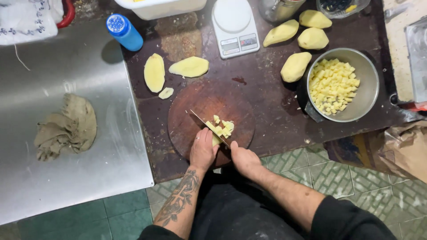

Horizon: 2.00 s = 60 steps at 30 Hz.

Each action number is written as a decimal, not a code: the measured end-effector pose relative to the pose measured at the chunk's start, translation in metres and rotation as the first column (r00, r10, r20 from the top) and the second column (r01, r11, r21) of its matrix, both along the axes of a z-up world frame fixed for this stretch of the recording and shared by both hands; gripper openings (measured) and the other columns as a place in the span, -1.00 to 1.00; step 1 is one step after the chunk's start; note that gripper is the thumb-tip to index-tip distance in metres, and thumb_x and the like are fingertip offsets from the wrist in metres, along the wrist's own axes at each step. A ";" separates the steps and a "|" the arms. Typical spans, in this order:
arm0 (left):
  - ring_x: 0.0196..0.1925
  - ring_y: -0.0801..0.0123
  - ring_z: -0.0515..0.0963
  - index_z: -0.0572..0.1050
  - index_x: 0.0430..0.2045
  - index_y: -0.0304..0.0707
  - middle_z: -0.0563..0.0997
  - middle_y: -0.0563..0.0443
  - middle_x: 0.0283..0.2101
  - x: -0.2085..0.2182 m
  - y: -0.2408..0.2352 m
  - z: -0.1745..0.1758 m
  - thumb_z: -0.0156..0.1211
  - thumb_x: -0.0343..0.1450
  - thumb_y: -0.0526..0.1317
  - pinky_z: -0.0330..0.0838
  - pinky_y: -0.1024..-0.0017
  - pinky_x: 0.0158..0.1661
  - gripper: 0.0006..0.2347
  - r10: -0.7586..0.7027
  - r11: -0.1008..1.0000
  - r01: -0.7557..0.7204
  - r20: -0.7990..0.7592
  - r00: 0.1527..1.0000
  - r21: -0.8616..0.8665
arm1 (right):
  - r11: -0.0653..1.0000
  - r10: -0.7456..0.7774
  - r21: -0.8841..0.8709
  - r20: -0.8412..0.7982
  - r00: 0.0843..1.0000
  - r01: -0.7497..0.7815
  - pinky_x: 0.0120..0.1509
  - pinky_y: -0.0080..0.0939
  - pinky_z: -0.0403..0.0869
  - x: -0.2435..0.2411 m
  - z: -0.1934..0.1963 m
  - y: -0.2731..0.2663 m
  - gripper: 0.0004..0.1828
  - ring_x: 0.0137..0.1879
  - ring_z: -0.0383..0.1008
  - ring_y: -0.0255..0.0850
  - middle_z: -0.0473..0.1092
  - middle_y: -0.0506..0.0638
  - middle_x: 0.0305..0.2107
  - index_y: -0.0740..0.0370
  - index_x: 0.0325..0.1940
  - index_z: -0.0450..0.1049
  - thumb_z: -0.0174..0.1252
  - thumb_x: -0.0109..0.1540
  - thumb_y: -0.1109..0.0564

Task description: Chopping peeled potatoes into small cubes on a wooden cutting board.

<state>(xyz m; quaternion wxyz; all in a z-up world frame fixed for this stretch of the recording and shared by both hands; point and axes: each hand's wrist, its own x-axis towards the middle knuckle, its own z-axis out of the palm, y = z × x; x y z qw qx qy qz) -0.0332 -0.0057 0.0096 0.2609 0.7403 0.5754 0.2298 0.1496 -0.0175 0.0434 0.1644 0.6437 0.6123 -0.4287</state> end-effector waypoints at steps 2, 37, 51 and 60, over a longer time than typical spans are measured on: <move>0.21 -0.20 0.40 0.36 0.08 -0.50 0.43 -0.34 0.16 -0.001 0.011 -0.004 0.46 0.15 -0.31 0.35 0.11 0.16 -0.40 0.005 1.000 -0.005 0.006 1.000 0.023 | 1.000 0.029 0.009 0.009 1.000 -0.029 0.07 0.27 0.47 0.007 0.029 0.010 -0.66 0.01 0.53 0.30 0.54 0.32 -0.16 0.27 -0.02 0.28 -0.36 0.40 0.02; 0.16 -0.17 0.44 0.41 -0.03 -0.43 0.48 -0.31 0.09 -0.027 -0.015 -0.018 0.41 0.15 -0.37 0.40 0.10 0.13 -0.51 0.132 0.991 -0.133 0.010 0.991 0.026 | 0.923 -0.304 -0.237 0.036 0.952 0.304 0.36 0.23 0.29 -0.019 -0.028 -0.026 -0.20 0.25 0.38 0.30 0.47 0.33 0.02 0.28 0.03 0.55 -0.54 0.40 -0.27; 0.08 -0.10 0.49 0.46 -0.08 -0.39 0.52 -0.25 0.02 -0.035 -0.032 -0.027 0.32 0.20 -0.38 0.43 0.15 0.09 -0.61 0.187 0.976 -0.187 0.014 0.982 0.109 | 0.922 -0.322 -0.217 0.033 0.946 0.322 0.40 0.20 0.27 -0.034 -0.027 -0.027 -0.19 0.29 0.36 0.29 0.46 0.34 0.04 0.36 -0.01 0.55 -0.53 0.41 -0.26; 0.09 -0.06 0.52 0.49 -0.23 -0.34 0.55 -0.18 -0.03 -0.040 -0.055 -0.053 0.22 0.25 -0.42 0.46 0.17 0.11 -0.77 0.219 0.972 -0.214 -0.040 0.975 0.097 | 0.978 -0.100 -0.189 -0.040 0.994 0.091 0.30 0.24 0.32 -0.029 0.016 -0.032 -0.29 0.15 0.45 0.29 0.51 0.32 -0.08 0.33 -0.07 0.47 -0.55 0.41 -0.17</move>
